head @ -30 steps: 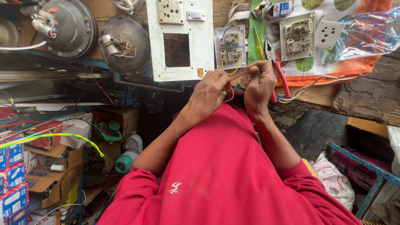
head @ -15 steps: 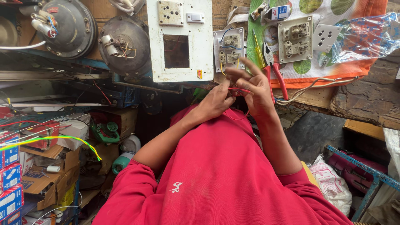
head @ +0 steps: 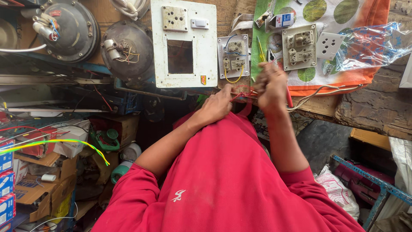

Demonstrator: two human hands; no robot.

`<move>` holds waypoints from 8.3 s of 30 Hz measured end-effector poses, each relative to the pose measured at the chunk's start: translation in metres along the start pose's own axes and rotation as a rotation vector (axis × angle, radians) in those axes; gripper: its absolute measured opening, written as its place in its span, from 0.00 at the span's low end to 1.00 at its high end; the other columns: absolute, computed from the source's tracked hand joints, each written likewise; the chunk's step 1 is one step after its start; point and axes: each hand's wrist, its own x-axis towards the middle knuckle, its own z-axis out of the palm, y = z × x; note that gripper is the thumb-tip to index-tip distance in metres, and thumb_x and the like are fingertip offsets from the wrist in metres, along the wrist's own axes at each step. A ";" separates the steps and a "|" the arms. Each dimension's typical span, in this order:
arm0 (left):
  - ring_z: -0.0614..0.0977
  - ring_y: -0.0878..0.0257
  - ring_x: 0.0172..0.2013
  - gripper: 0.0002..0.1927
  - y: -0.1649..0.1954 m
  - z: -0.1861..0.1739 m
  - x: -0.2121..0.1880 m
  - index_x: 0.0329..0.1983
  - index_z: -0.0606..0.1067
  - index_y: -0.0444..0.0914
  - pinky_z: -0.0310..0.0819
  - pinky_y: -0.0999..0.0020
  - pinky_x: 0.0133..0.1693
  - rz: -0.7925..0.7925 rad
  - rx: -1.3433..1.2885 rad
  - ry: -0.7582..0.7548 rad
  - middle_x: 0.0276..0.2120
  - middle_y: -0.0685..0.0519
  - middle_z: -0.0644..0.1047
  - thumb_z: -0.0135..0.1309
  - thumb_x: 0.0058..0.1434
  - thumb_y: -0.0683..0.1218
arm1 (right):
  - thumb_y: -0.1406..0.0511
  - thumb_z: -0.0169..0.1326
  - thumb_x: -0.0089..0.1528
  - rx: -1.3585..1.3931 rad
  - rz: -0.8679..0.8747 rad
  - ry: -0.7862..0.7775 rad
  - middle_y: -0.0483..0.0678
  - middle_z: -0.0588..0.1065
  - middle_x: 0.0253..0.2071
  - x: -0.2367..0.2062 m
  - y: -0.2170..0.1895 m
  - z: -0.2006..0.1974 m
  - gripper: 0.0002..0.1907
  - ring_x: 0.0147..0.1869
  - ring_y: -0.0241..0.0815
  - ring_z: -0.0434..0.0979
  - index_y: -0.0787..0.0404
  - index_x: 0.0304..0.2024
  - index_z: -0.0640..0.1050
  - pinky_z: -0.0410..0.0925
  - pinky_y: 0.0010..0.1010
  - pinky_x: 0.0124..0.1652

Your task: The person sits at a workbench assembling and wiring electrical switch and socket boards. They strip and twist wire ends by hand, connect wires to terminals on switch board components, tighten terminals with a screwdriver, use pliers on the wiring, and fit the assembled boards into white faceplates, setting finished boards aside on the bench.

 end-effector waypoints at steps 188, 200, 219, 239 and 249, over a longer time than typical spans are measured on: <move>0.80 0.47 0.57 0.38 0.068 -0.111 0.097 0.68 0.63 0.30 0.77 0.34 0.58 -0.307 -1.832 0.016 0.58 0.36 0.75 0.53 0.67 0.62 | 0.70 0.57 0.73 -0.788 -0.702 -0.267 0.46 0.79 0.44 -0.020 -0.066 0.075 0.04 0.44 0.30 0.77 0.64 0.50 0.79 0.68 0.21 0.42; 0.78 0.47 0.60 0.38 0.059 -0.105 0.094 0.67 0.63 0.24 0.79 0.45 0.58 -0.279 -1.821 0.065 0.59 0.36 0.74 0.54 0.69 0.59 | 0.71 0.59 0.68 -0.594 -0.440 -0.271 0.52 0.81 0.40 -0.028 -0.069 0.072 0.07 0.43 0.33 0.83 0.68 0.48 0.77 0.73 0.21 0.41; 0.86 0.60 0.37 0.16 0.041 -0.087 0.098 0.52 0.74 0.33 0.86 0.62 0.38 -0.333 -1.476 0.392 0.40 0.47 0.82 0.58 0.68 0.49 | 0.70 0.57 0.68 -0.215 -0.081 -0.339 0.57 0.80 0.40 -0.016 -0.074 0.064 0.20 0.40 0.37 0.79 0.71 0.62 0.73 0.70 0.27 0.40; 0.86 0.62 0.38 0.17 0.034 -0.087 0.094 0.53 0.74 0.35 0.85 0.63 0.37 -0.388 -1.518 0.439 0.42 0.50 0.82 0.59 0.67 0.50 | 0.66 0.61 0.68 0.191 0.037 -0.441 0.51 0.76 0.31 -0.002 -0.047 0.039 0.08 0.32 0.38 0.72 0.66 0.44 0.79 0.66 0.25 0.34; 0.86 0.62 0.39 0.18 0.038 -0.093 0.093 0.54 0.73 0.33 0.87 0.62 0.39 -0.350 -1.504 0.447 0.42 0.47 0.82 0.56 0.68 0.50 | 0.65 0.59 0.70 -0.119 -0.119 -0.222 0.48 0.76 0.33 -0.017 -0.053 0.056 0.15 0.34 0.33 0.71 0.73 0.52 0.80 0.65 0.21 0.36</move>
